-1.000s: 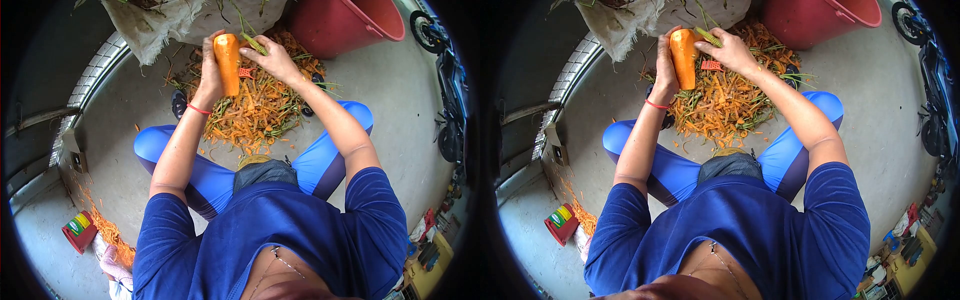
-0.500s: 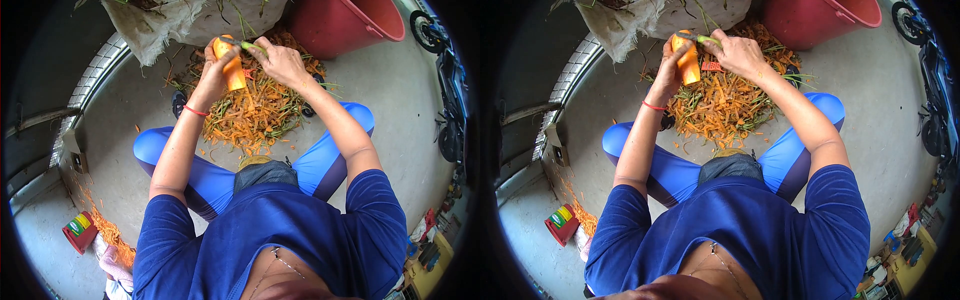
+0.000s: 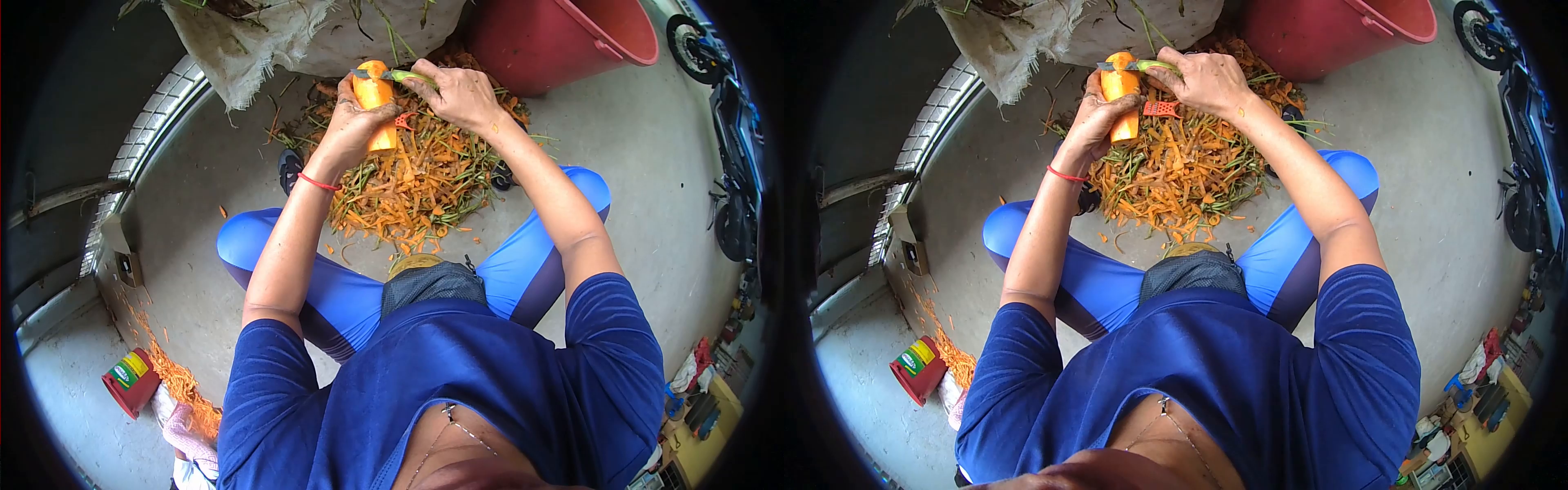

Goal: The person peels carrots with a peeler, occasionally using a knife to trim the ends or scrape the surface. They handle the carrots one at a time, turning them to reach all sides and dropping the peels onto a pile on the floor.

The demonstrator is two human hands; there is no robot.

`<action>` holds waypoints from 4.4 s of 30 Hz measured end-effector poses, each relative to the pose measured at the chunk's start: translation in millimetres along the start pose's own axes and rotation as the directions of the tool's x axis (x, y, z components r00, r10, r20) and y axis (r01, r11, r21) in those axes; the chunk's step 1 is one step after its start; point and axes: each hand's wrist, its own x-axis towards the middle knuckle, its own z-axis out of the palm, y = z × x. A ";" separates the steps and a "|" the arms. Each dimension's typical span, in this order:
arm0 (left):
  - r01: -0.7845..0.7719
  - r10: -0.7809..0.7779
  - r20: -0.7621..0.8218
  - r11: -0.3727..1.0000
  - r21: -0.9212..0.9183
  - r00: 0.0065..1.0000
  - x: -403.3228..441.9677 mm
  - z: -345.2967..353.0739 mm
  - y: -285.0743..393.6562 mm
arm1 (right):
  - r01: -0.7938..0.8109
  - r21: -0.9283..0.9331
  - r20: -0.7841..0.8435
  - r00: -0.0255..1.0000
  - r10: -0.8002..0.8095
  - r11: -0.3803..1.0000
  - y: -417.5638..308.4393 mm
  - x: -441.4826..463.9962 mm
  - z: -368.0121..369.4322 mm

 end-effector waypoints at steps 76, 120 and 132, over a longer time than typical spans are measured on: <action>0.291 -0.216 0.196 0.742 -0.604 0.956 9.1 -9.7 -0.3 | -0.372 -0.030 0.177 0.912 0.371 0.928 42.0 2.9 22.8; -0.133 0.068 -0.119 0.676 -0.725 0.991 16.3 -24.5 1.6 | -0.532 0.774 0.501 0.846 0.181 0.343 -9.2 -3.7 15.0; 0.227 -0.106 0.231 0.773 -0.592 0.967 -6.5 -8.6 28.0 | -0.133 0.936 0.167 0.983 -0.077 0.325 40.3 9.6 -14.7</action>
